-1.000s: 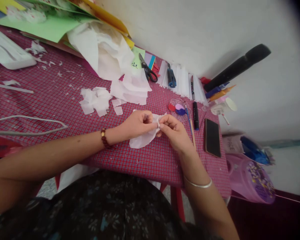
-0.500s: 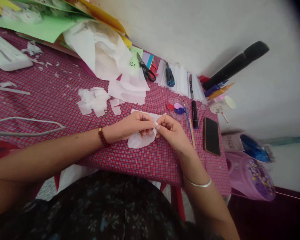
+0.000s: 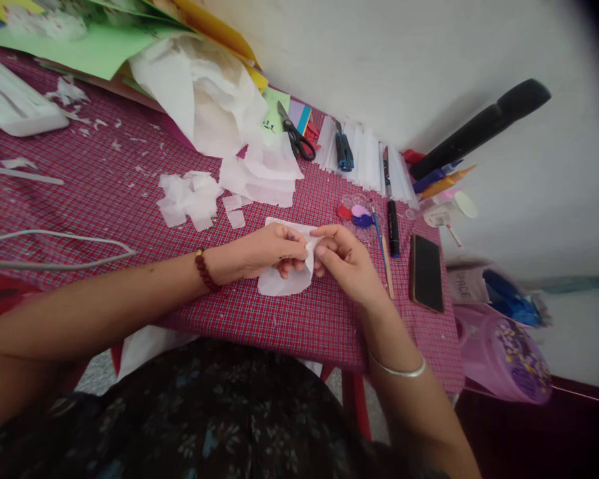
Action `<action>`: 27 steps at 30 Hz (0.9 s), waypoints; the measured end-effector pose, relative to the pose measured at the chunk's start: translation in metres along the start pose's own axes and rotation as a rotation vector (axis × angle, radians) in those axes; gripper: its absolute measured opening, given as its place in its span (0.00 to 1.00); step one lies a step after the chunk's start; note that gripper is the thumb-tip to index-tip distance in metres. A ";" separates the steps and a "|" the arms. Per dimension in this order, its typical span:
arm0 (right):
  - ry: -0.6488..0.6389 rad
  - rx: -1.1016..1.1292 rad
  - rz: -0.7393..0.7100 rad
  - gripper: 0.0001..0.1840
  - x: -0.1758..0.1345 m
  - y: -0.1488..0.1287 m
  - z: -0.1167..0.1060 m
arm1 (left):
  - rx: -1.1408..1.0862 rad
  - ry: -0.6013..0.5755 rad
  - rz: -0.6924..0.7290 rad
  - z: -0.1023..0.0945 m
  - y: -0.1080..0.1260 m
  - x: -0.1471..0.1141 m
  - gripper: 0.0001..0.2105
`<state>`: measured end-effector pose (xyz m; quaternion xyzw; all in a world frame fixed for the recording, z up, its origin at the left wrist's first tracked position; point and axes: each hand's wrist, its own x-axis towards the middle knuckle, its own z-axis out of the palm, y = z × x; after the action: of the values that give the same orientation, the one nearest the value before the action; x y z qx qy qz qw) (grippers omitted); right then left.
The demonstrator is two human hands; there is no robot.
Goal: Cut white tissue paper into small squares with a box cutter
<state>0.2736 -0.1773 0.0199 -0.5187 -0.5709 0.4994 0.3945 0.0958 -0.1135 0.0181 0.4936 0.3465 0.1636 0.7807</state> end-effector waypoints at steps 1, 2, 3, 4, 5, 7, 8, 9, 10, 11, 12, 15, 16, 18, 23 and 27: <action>-0.014 -0.008 0.027 0.14 0.000 -0.001 0.000 | 0.017 0.006 0.004 0.000 0.000 0.000 0.09; -0.033 -0.022 0.058 0.15 0.000 -0.002 -0.001 | 0.030 0.006 0.010 0.001 0.000 -0.001 0.09; -0.048 -0.037 0.088 0.14 -0.001 -0.003 -0.001 | 0.036 0.004 0.013 0.001 0.000 -0.001 0.08; -0.052 -0.047 0.110 0.14 -0.001 -0.003 -0.002 | 0.034 -0.003 0.011 0.000 0.001 -0.001 0.08; -0.044 -0.049 0.123 0.15 -0.001 -0.004 -0.002 | 0.026 -0.015 0.004 0.000 0.001 -0.001 0.07; -0.013 -0.040 0.128 0.16 0.000 -0.003 -0.002 | 0.003 -0.049 -0.012 -0.001 0.002 -0.001 0.06; -0.003 -0.034 0.127 0.17 0.000 -0.003 -0.002 | 0.000 -0.069 -0.017 -0.002 0.003 -0.001 0.06; 0.001 -0.030 0.126 0.17 0.000 -0.002 -0.002 | 0.004 -0.085 -0.019 -0.003 0.003 -0.002 0.06; 0.001 -0.028 0.122 0.17 0.001 -0.002 -0.002 | 0.012 -0.097 -0.021 -0.003 0.004 -0.002 0.06; -0.003 -0.025 0.114 0.17 0.001 -0.001 -0.001 | 0.020 -0.103 -0.024 -0.003 0.004 -0.002 0.07; -0.010 -0.022 0.103 0.17 0.001 -0.001 -0.001 | 0.028 -0.100 -0.029 -0.003 0.004 -0.002 0.08; -0.031 -0.008 0.068 0.15 0.002 0.001 0.000 | 0.044 -0.065 -0.042 -0.001 0.003 -0.001 0.10; -0.034 -0.004 0.063 0.14 0.001 0.001 0.000 | 0.048 -0.053 -0.041 -0.001 0.002 -0.001 0.10; -0.031 -0.002 0.061 0.12 0.001 0.000 0.000 | 0.054 -0.043 -0.039 0.000 0.002 -0.001 0.09; -0.003 -0.015 0.033 0.11 0.001 -0.001 -0.002 | 0.040 -0.106 0.007 -0.003 0.004 -0.002 0.07; 0.002 -0.016 0.021 0.11 0.000 -0.002 -0.002 | 0.031 -0.130 0.019 -0.005 0.003 -0.002 0.04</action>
<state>0.2749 -0.1767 0.0222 -0.5283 -0.5690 0.4984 0.3856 0.0915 -0.1102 0.0201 0.5183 0.2928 0.1333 0.7924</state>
